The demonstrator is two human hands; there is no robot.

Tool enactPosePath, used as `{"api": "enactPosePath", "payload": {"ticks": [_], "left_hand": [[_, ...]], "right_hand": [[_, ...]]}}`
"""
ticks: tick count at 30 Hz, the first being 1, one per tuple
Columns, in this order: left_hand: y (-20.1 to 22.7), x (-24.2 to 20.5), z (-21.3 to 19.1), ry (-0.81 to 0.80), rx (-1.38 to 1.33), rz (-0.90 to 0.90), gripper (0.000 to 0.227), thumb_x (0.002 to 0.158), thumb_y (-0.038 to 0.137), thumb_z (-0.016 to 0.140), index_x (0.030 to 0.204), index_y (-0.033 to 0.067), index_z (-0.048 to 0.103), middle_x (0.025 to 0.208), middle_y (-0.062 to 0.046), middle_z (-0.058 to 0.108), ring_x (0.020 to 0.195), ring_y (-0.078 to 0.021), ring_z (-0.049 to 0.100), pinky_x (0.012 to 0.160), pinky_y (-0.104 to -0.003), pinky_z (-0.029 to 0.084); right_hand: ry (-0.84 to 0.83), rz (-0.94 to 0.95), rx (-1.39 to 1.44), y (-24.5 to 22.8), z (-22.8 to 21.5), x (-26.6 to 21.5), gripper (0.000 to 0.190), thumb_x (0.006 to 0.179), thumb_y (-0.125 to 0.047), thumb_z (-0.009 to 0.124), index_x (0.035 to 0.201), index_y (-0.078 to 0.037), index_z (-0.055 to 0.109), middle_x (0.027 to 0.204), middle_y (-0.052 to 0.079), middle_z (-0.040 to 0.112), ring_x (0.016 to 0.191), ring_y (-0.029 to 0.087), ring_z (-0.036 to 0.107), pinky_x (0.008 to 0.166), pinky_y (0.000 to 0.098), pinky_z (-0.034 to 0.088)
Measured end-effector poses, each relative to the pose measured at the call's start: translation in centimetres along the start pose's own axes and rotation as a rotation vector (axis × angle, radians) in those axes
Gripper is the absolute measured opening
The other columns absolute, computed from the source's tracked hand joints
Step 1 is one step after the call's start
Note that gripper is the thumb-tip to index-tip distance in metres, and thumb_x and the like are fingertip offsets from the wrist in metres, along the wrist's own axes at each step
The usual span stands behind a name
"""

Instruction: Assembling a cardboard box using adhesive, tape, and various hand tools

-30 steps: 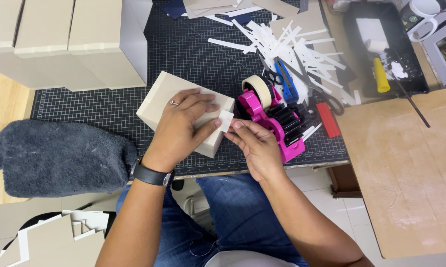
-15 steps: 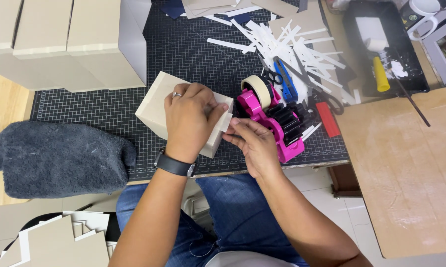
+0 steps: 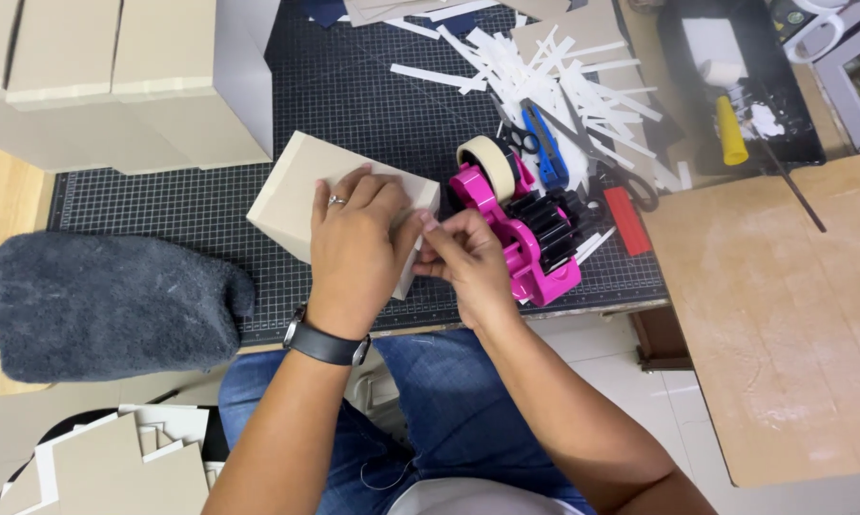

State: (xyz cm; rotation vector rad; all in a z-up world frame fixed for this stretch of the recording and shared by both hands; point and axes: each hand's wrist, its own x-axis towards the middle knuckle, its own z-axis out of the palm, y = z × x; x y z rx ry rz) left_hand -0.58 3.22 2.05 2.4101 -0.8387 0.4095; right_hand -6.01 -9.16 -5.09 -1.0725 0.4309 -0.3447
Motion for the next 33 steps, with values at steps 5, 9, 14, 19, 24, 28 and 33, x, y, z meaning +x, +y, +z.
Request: {"api": "enactPosePath", "payload": {"ticks": [5, 9, 14, 19, 24, 28, 33], "left_hand": [[0.9, 0.2, 0.6, 0.001, 0.088, -0.010, 0.022, 0.092, 0.031, 0.076, 0.099, 0.0109, 0.071, 0.110, -0.009, 0.070, 0.127, -0.0389, 0.058, 0.108, -0.075, 0.032], [1.1, 0.0, 2.5, 0.024, 0.264, 0.003, 0.028, 0.087, 0.032, 0.077, 0.106, 0.0124, 0.070, 0.109, -0.007, 0.068, 0.124, -0.0370, 0.060, 0.103, -0.073, 0.039], [1.7, -0.2, 2.7, 0.029, 0.309, 0.017, 0.039, 0.077, 0.023, 0.083, 0.110, 0.0088, 0.068, 0.111, -0.011, 0.067, 0.124, -0.0417, 0.061, 0.102, -0.075, 0.038], [2.5, -0.5, 1.1, -0.039, 0.220, 0.010, 0.061, 0.070, 0.032, 0.091, 0.116, 0.0024, 0.066, 0.117, -0.017, 0.065, 0.128, -0.0468, 0.057, 0.103, -0.079, 0.033], [1.9, -1.6, 1.2, 0.004, 0.194, 0.035, 0.033, 0.091, 0.019, 0.071, 0.119, 0.0017, 0.066, 0.129, -0.018, 0.065, 0.137, -0.0427, 0.052, 0.111, -0.073, 0.027], [2.2, -2.4, 0.7, 0.004, 0.167, 0.026, 0.043, 0.082, 0.012, 0.076, 0.122, 0.0021, 0.064, 0.137, -0.017, 0.063, 0.141, -0.0395, 0.048, 0.116, -0.068, 0.024], [0.7, -3.0, 0.0, 0.062, -0.011, 0.052, 0.055, 0.089, 0.048, 0.075, 0.126, 0.0070, 0.070, 0.142, -0.018, 0.057, 0.141, -0.0428, 0.043, 0.119, -0.062, 0.025]], "right_hand": [[0.039, -0.129, -0.169, -1.9, -2.1, -2.2, 0.030, 0.094, -0.014, 0.076, 0.110, -0.003, 0.053, 0.075, 0.011, 0.065, 0.058, 0.014, 0.063, 0.047, 0.0285, 0.062], [0.355, -0.807, -0.498, -5.6, -9.0, -1.1, 0.025, 0.102, -0.004, 0.069, 0.117, -0.010, 0.049, 0.092, 0.010, 0.071, 0.066, 0.016, 0.067, 0.053, 0.0251, 0.058], [0.506, -0.752, -1.223, -4.8, -23.1, 7.4, 0.025, 0.106, -0.030, 0.076, 0.114, -0.009, 0.066, 0.094, 0.012, 0.067, 0.084, 0.035, 0.067, 0.070, 0.0455, 0.056], [0.566, -0.654, -1.815, -0.5, -29.9, 11.0, 0.039, 0.097, -0.048, 0.078, 0.110, -0.011, 0.074, 0.099, 0.012, 0.062, 0.088, 0.041, 0.065, 0.073, 0.0545, 0.058], [0.499, -0.543, -1.744, -0.5, -30.5, 12.3, 0.038, 0.095, -0.043, 0.081, 0.112, -0.010, 0.075, 0.100, 0.016, 0.064, 0.092, 0.045, 0.065, 0.077, 0.0564, 0.057], [0.457, -0.467, -1.746, -0.6, -30.4, 12.2, 0.041, 0.095, -0.043, 0.079, 0.118, -0.010, 0.074, 0.103, 0.019, 0.065, 0.095, 0.048, 0.065, 0.081, 0.0599, 0.056], [0.384, -0.141, -1.389, -2.0, -30.3, 13.5, 0.060, 0.085, -0.046, 0.087, 0.127, -0.006, 0.070, 0.106, 0.022, 0.072, 0.106, 0.044, 0.069, 0.087, 0.0537, 0.055]]}}
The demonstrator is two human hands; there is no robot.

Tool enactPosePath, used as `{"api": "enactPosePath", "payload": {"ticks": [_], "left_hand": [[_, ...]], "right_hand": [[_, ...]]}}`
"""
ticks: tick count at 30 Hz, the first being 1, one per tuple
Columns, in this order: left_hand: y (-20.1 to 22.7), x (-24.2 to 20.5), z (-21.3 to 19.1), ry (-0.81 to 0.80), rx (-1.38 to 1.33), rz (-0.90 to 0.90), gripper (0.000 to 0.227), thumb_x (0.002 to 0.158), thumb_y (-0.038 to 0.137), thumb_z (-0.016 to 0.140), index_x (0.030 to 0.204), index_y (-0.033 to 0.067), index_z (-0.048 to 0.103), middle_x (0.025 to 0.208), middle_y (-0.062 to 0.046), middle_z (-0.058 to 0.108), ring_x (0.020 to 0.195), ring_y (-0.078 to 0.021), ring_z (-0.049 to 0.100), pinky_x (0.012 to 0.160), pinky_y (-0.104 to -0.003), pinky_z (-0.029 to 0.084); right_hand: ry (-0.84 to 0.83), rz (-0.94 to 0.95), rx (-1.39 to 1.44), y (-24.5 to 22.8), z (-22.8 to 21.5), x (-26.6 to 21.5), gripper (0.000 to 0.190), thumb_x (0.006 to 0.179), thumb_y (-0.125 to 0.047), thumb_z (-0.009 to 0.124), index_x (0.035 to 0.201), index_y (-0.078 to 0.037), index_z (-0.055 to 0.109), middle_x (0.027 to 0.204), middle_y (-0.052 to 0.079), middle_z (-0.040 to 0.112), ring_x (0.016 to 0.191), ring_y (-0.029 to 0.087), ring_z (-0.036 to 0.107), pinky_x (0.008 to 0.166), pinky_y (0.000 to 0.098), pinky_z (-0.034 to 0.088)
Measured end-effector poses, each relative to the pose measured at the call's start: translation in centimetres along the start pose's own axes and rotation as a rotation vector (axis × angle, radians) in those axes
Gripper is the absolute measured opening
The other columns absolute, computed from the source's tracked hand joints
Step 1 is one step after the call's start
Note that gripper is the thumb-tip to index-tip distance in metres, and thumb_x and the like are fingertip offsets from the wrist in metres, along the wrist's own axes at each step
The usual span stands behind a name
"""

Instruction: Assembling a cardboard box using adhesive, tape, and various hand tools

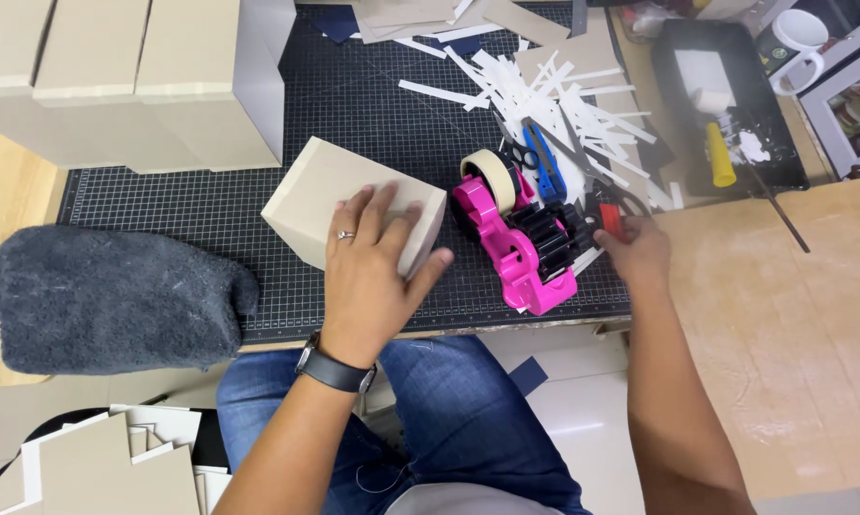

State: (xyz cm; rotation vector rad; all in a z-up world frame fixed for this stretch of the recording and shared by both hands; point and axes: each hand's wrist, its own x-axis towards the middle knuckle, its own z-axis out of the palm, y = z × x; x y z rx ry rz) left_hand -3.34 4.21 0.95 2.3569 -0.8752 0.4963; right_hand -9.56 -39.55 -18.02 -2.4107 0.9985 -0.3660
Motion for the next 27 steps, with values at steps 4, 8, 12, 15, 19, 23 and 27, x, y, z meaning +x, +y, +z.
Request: {"api": "enactPosePath", "payload": {"ticks": [4, 8, 12, 15, 19, 23, 27], "left_hand": [[-0.6, -0.7, 1.0, 0.075, 0.103, 0.017, 0.041, 0.092, 0.034, 0.072, 0.128, 0.0155, 0.072, 0.138, -0.012, 0.061, 0.138, -0.0388, 0.045, 0.118, -0.060, 0.023], [-0.2, -1.0, 0.9, 0.065, 0.087, 0.023, 0.066, 0.078, 0.019, 0.076, 0.141, 0.0082, 0.059, 0.141, -0.016, 0.060, 0.140, -0.0420, 0.042, 0.119, -0.062, 0.021], [-0.6, -1.1, 0.2, 0.043, 0.003, 0.075, 0.087, 0.077, 0.012, 0.082, 0.155, 0.0068, 0.045, 0.152, -0.026, 0.048, 0.143, -0.0482, 0.040, 0.120, -0.064, 0.023], [-1.8, -1.8, 0.7, 0.109, -0.033, 0.187, 0.049, 0.086, 0.018, 0.080, 0.133, 0.0124, 0.070, 0.155, -0.021, 0.047, 0.144, -0.0455, 0.043, 0.120, -0.064, 0.023], [-2.4, -2.2, 0.5, 0.153, -0.095, 0.128, 0.053, 0.086, 0.030, 0.084, 0.131, 0.0063, 0.070, 0.151, -0.022, 0.051, 0.142, -0.0409, 0.047, 0.123, -0.057, 0.025], [-2.5, -2.3, 0.4, 0.185, -0.016, 0.037, 0.076, 0.083, 0.051, 0.082, 0.141, 0.0068, 0.063, 0.152, -0.021, 0.050, 0.150, -0.0454, 0.029, 0.124, -0.064, 0.006], [-3.3, -2.5, 1.3, 0.224, 0.016, 0.024, 0.093, 0.077, 0.054, 0.086, 0.150, 0.0045, 0.054, 0.151, -0.018, 0.053, 0.147, -0.0397, 0.037, 0.126, -0.058, 0.012]], "right_hand": [[-0.002, -0.006, -0.071, -0.1, 0.0, 0.1, 0.055, 0.088, -0.046, 0.085, 0.126, -0.007, 0.073, 0.108, 0.019, 0.075, 0.107, 0.040, 0.071, 0.085, 0.0514, 0.057], [-0.048, 0.099, 0.005, -0.3, -0.4, -0.3, 0.067, 0.077, -0.043, 0.091, 0.129, -0.007, 0.070, 0.115, 0.020, 0.074, 0.112, 0.040, 0.068, 0.088, 0.0514, 0.056], [0.043, 0.062, 0.045, -2.3, -1.7, -2.3, 0.068, 0.072, -0.033, 0.095, 0.125, -0.003, 0.068, 0.117, 0.023, 0.072, 0.113, 0.043, 0.067, 0.091, 0.0536, 0.055], [0.126, 0.049, -0.161, -0.1, -0.5, -1.7, 0.046, 0.087, -0.033, 0.084, 0.126, -0.013, 0.070, 0.112, 0.018, 0.074, 0.109, 0.040, 0.070, 0.089, 0.0530, 0.057], [0.500, -0.220, 0.088, -12.4, -7.4, -8.0, 0.045, 0.099, -0.006, 0.079, 0.136, 0.013, 0.061, 0.119, 0.041, 0.065, 0.116, 0.055, 0.061, 0.097, 0.0588, 0.050], [0.318, -0.721, 0.366, -23.2, -10.2, -14.8, 0.042, 0.106, -0.016, 0.068, 0.142, 0.003, 0.058, 0.121, 0.031, 0.064, 0.118, 0.052, 0.059, 0.100, 0.0582, 0.047], [0.249, -1.073, 0.038, -27.4, -6.4, -16.9, 0.041, 0.105, -0.034, 0.057, 0.144, -0.024, 0.064, 0.095, 0.003, 0.070, 0.096, 0.026, 0.071, 0.079, 0.0387, 0.056]]}}
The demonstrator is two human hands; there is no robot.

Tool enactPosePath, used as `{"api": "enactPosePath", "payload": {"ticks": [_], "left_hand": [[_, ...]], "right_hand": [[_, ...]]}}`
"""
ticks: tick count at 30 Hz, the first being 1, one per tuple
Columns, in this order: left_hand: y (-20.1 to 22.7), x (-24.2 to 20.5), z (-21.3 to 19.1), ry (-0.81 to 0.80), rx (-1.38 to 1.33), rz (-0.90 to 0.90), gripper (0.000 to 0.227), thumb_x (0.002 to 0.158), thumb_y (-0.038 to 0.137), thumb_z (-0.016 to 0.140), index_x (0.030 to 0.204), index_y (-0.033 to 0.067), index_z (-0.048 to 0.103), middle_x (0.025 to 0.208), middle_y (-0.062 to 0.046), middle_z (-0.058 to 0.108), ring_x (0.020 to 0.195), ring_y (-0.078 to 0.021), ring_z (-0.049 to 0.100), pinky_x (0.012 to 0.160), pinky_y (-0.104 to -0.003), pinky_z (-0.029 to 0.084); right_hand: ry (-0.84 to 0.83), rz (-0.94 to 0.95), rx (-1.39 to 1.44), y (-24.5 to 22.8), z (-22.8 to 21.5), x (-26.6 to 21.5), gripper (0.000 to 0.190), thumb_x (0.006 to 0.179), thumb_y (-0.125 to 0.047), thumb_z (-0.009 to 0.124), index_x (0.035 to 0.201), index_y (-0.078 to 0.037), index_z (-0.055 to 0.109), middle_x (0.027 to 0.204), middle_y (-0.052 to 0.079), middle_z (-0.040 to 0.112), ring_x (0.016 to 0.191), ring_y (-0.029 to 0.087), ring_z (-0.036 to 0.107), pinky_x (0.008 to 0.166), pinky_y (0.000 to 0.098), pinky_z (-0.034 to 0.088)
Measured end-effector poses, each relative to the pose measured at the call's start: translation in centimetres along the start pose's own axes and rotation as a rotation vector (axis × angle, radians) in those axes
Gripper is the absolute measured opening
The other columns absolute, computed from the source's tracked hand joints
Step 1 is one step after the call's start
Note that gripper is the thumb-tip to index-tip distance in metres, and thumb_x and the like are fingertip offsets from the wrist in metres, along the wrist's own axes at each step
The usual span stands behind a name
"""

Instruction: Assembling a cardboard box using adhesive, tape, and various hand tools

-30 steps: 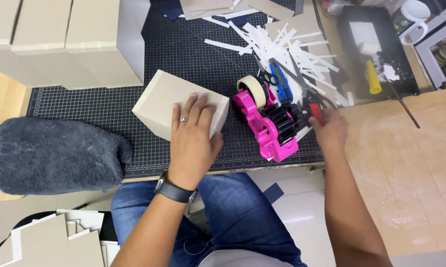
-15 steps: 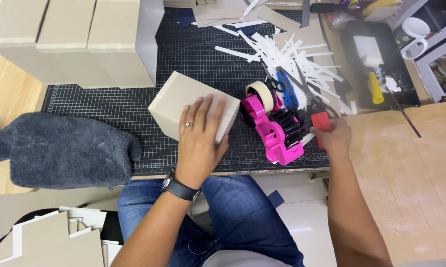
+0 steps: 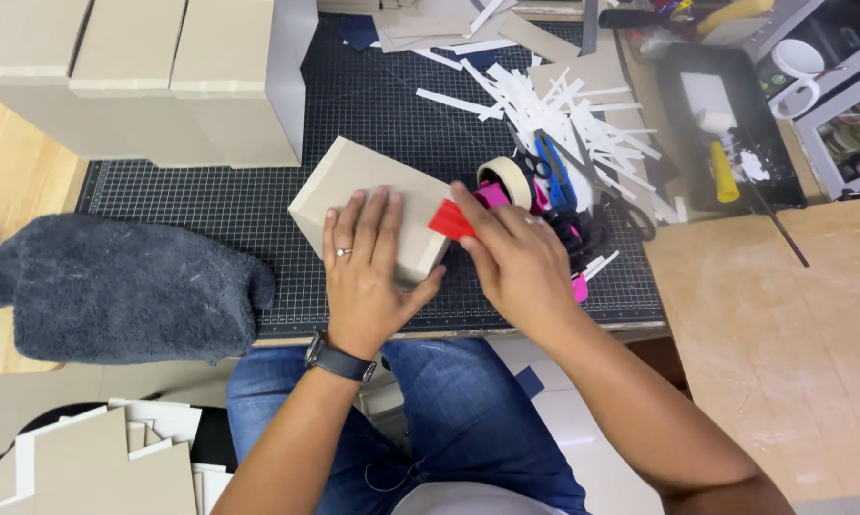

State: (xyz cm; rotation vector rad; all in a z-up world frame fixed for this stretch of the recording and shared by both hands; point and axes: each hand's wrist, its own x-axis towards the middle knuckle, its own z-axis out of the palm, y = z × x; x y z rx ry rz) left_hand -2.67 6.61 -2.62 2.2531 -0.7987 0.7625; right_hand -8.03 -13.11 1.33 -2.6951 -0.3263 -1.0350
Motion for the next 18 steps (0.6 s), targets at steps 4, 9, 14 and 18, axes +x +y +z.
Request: {"api": "enactPosePath", "payload": {"ticks": [4, 9, 14, 18], "left_hand": [[0.1, 0.1, 0.4, 0.027, 0.010, -0.004, 0.099, 0.073, 0.049, 0.089, 0.151, 0.0012, 0.050, 0.151, -0.020, 0.052, 0.145, -0.0401, 0.040, 0.126, -0.057, 0.017], [0.0, -0.3, 0.7, 0.047, 0.012, 0.016, 0.101, 0.077, 0.031, 0.087, 0.158, 0.0000, 0.037, 0.152, -0.021, 0.051, 0.144, -0.0395, 0.041, 0.126, -0.055, 0.019], [0.2, -0.1, 0.4, 0.054, -0.025, 0.000, 0.113, 0.070, 0.038, 0.093, 0.157, -0.0045, 0.035, 0.149, -0.025, 0.054, 0.144, -0.0420, 0.042, 0.126, -0.058, 0.019], [0.4, -0.4, 0.2, 0.042, -0.004, 0.006, 0.112, 0.069, 0.041, 0.092, 0.156, -0.0043, 0.038, 0.149, -0.024, 0.054, 0.144, -0.0416, 0.042, 0.125, -0.058, 0.021]], "right_hand": [[-0.065, -0.006, -0.118, -0.6, 0.9, 0.6, 0.049, 0.098, -0.027, 0.064, 0.147, -0.020, 0.061, 0.091, 0.008, 0.067, 0.088, 0.032, 0.069, 0.072, 0.0457, 0.056], [-0.290, -0.080, 0.115, -5.0, -1.5, -0.8, 0.043, 0.093, -0.021, 0.065, 0.136, -0.017, 0.068, 0.084, 0.008, 0.067, 0.077, 0.033, 0.069, 0.065, 0.0436, 0.055], [-0.038, -0.082, -0.016, -2.1, -0.9, 0.8, 0.046, 0.099, -0.026, 0.061, 0.144, -0.021, 0.062, 0.091, 0.006, 0.065, 0.080, 0.032, 0.068, 0.071, 0.0459, 0.053], [-0.017, -0.170, -0.187, -0.9, 0.6, 1.7, 0.039, 0.103, -0.025, 0.050, 0.139, -0.025, 0.065, 0.086, 0.001, 0.058, 0.077, 0.026, 0.064, 0.068, 0.0410, 0.052]]}}
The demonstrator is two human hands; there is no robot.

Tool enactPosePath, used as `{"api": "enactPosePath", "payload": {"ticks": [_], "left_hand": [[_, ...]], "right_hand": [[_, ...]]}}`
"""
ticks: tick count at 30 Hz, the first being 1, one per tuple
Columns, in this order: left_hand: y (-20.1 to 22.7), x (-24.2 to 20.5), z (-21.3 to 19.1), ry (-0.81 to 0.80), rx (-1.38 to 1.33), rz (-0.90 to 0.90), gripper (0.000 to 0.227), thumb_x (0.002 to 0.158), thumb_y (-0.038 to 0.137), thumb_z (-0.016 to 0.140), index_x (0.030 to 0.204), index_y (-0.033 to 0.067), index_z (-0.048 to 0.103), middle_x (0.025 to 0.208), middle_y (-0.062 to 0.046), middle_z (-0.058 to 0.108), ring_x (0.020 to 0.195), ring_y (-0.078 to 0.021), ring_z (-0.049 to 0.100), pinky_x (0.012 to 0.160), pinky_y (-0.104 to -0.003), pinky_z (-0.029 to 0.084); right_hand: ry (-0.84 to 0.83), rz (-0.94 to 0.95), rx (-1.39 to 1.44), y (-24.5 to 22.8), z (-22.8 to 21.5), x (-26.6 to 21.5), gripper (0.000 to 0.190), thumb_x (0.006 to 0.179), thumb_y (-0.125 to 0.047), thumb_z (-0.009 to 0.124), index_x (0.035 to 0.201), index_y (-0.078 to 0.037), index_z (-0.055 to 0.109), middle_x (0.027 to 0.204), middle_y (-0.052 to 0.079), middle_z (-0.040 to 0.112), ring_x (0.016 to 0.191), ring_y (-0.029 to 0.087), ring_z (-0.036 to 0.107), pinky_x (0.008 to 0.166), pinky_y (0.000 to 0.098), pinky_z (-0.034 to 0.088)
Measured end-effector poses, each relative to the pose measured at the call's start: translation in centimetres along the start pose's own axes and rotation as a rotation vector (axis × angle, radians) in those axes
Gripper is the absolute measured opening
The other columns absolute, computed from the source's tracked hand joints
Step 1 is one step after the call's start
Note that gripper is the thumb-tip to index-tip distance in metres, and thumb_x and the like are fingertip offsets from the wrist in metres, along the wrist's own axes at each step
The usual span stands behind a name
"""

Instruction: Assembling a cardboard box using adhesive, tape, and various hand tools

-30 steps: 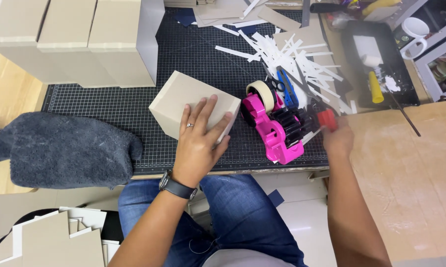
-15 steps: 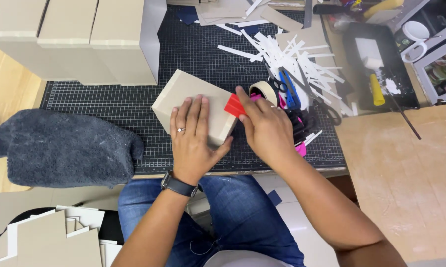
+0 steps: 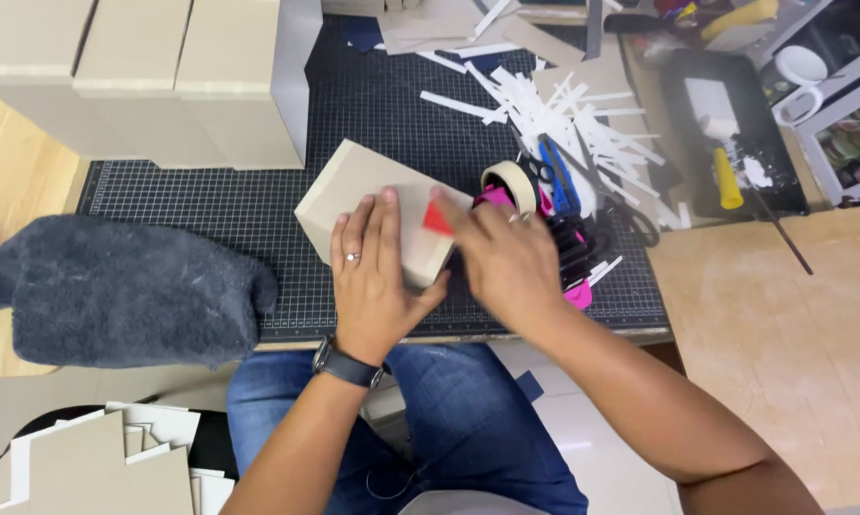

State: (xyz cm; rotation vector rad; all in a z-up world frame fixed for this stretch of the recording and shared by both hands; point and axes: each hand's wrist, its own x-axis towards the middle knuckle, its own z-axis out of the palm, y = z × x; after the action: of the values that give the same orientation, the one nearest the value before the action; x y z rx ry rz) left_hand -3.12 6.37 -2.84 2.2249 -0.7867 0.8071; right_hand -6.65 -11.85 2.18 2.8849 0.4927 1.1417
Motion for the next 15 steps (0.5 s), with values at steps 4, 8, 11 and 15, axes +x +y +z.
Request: {"api": "enactPosePath", "payload": {"ticks": [4, 8, 11, 15], "left_hand": [[0.4, 0.7, -1.2, -0.053, 0.035, -0.006, 0.109, 0.075, 0.046, 0.090, 0.158, -0.0010, 0.038, 0.153, -0.023, 0.051, 0.145, -0.0401, 0.039, 0.125, -0.055, 0.019], [-0.8, 4.1, -2.4, -0.237, -0.011, 0.018, 0.094, 0.090, 0.067, 0.063, 0.157, 0.0049, 0.042, 0.150, -0.021, 0.053, 0.139, -0.0400, 0.044, 0.119, -0.059, 0.021], [-2.0, 7.4, -1.8, -0.473, -0.108, 0.070, 0.078, 0.088, 0.050, 0.064, 0.153, 0.0087, 0.051, 0.148, -0.017, 0.057, 0.142, -0.0412, 0.042, 0.116, -0.064, 0.017], [-2.6, 15.6, 0.4, -1.048, -0.182, 0.059, 0.101, 0.060, 0.023, 0.088, 0.152, 0.0087, 0.050, 0.147, -0.018, 0.059, 0.148, -0.0428, 0.038, 0.121, -0.065, 0.011]], "right_hand": [[-0.246, 0.149, -0.088, 6.7, 4.1, -0.3, 0.054, 0.094, -0.023, 0.062, 0.148, -0.026, 0.062, 0.092, 0.007, 0.066, 0.084, 0.037, 0.068, 0.070, 0.0517, 0.053], [-0.201, 0.413, 0.147, 7.3, 3.0, -0.5, 0.057, 0.098, -0.023, 0.066, 0.153, -0.019, 0.053, 0.116, 0.021, 0.068, 0.104, 0.048, 0.067, 0.087, 0.0574, 0.053], [-0.114, 0.561, 0.386, 5.4, 1.2, -2.1, 0.053, 0.099, -0.017, 0.067, 0.150, -0.010, 0.054, 0.126, 0.028, 0.065, 0.117, 0.052, 0.061, 0.097, 0.0587, 0.049], [-0.111, 0.814, 0.638, 5.1, 1.3, -2.6, 0.056, 0.097, -0.020, 0.069, 0.151, -0.020, 0.053, 0.137, 0.019, 0.064, 0.128, 0.043, 0.058, 0.107, 0.0540, 0.045]]}}
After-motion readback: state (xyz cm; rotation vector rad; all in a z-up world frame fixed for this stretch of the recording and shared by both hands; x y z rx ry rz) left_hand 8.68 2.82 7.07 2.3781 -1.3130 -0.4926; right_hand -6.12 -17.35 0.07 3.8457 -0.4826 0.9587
